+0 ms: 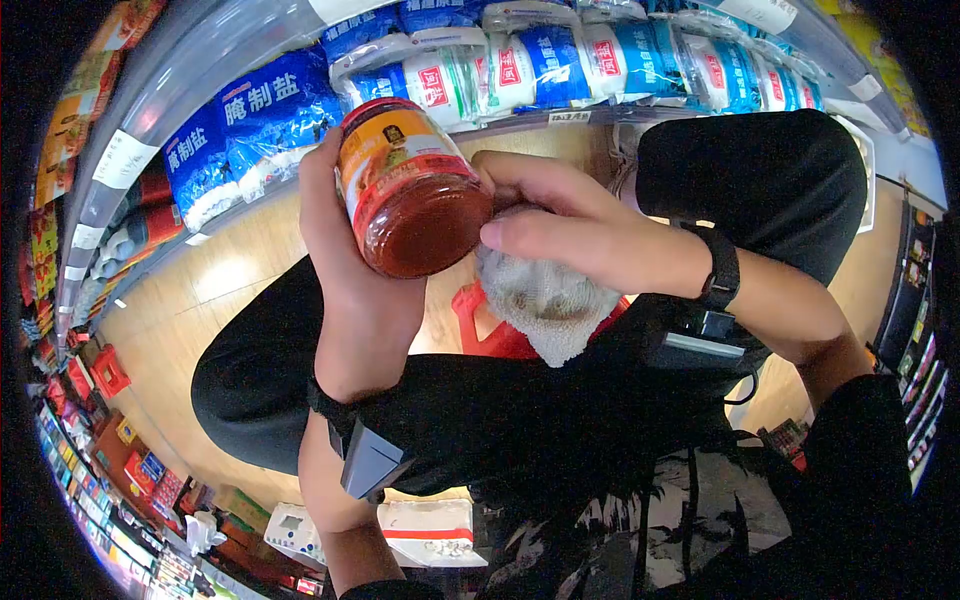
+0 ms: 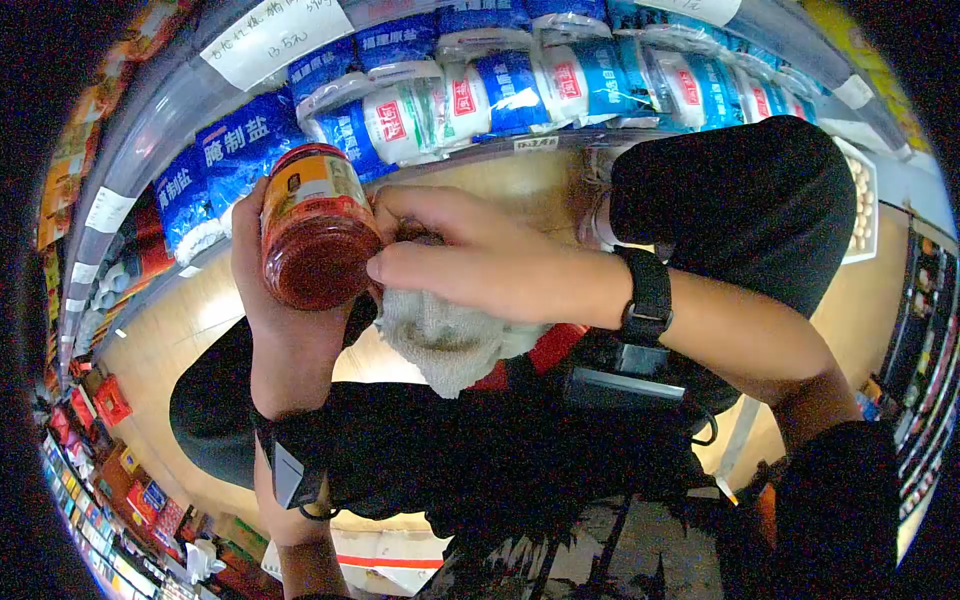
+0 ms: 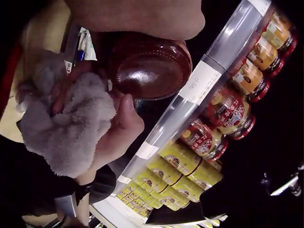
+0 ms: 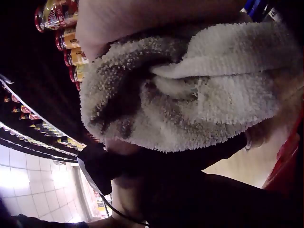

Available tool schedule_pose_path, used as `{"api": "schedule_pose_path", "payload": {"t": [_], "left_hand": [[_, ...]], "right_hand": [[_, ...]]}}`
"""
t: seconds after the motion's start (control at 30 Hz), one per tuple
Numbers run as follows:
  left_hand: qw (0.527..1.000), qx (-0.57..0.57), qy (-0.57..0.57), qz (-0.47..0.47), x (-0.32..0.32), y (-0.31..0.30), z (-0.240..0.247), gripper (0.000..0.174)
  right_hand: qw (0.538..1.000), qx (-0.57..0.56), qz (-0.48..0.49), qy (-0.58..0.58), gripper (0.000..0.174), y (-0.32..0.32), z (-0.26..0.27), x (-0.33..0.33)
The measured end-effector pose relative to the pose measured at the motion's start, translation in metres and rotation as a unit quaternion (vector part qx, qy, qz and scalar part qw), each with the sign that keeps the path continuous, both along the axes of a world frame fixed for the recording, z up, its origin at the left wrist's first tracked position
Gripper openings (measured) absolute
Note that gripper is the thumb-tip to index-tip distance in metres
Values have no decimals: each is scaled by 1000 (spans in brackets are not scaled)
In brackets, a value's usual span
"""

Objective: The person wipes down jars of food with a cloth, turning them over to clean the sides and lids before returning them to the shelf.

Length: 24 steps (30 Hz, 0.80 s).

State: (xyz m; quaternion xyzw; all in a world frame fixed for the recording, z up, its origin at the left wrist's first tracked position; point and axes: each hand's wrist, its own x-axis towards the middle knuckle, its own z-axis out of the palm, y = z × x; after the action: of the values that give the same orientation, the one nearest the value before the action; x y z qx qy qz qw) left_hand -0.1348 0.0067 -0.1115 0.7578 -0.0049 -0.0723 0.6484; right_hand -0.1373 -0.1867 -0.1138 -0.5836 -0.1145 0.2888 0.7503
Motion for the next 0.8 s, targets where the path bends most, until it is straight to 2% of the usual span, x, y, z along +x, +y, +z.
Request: {"api": "schedule_pose_path", "payload": {"t": [0.07,0.13,0.2,0.27,0.37,0.43,0.53,0.6,0.63,0.7,0.8], "left_hand": [[999,-20,31,20,3,1,-5,76],[997,-39,60,40,3,1,-6,75],[999,41,-32,-18,-1,0,-5,77],[999,30,-29,-19,0,-1,-5,78],[998,39,-41,-27,-2,-2,-1,80],[996,59,-57,-34,-3,-1,-1,81],[997,43,-53,-40,-4,-1,-3,80],[997,-69,32,3,-2,-4,-2,79],[997,-69,31,3,-3,-4,0,79],[994,82,-60,-50,-3,-3,4,78],[992,86,-80,-44,1,-1,-2,77]], "right_hand": [[998,-37,12,44,26,0,7,-1],[999,-23,-1,49,28,4,6,-2],[998,-11,-13,55,31,4,8,-1],[994,-48,30,93,34,-2,15,4],[999,-13,-21,25,36,0,-1,3],[999,-2,-13,46,36,0,5,1],[998,-3,0,59,36,-2,8,-2],[999,-15,5,51,35,-3,6,-3],[999,-19,0,33,32,-3,3,-4],[1000,-22,-5,13,29,-2,-1,-5],[1000,-18,-1,20,22,0,-5,-4]]}}
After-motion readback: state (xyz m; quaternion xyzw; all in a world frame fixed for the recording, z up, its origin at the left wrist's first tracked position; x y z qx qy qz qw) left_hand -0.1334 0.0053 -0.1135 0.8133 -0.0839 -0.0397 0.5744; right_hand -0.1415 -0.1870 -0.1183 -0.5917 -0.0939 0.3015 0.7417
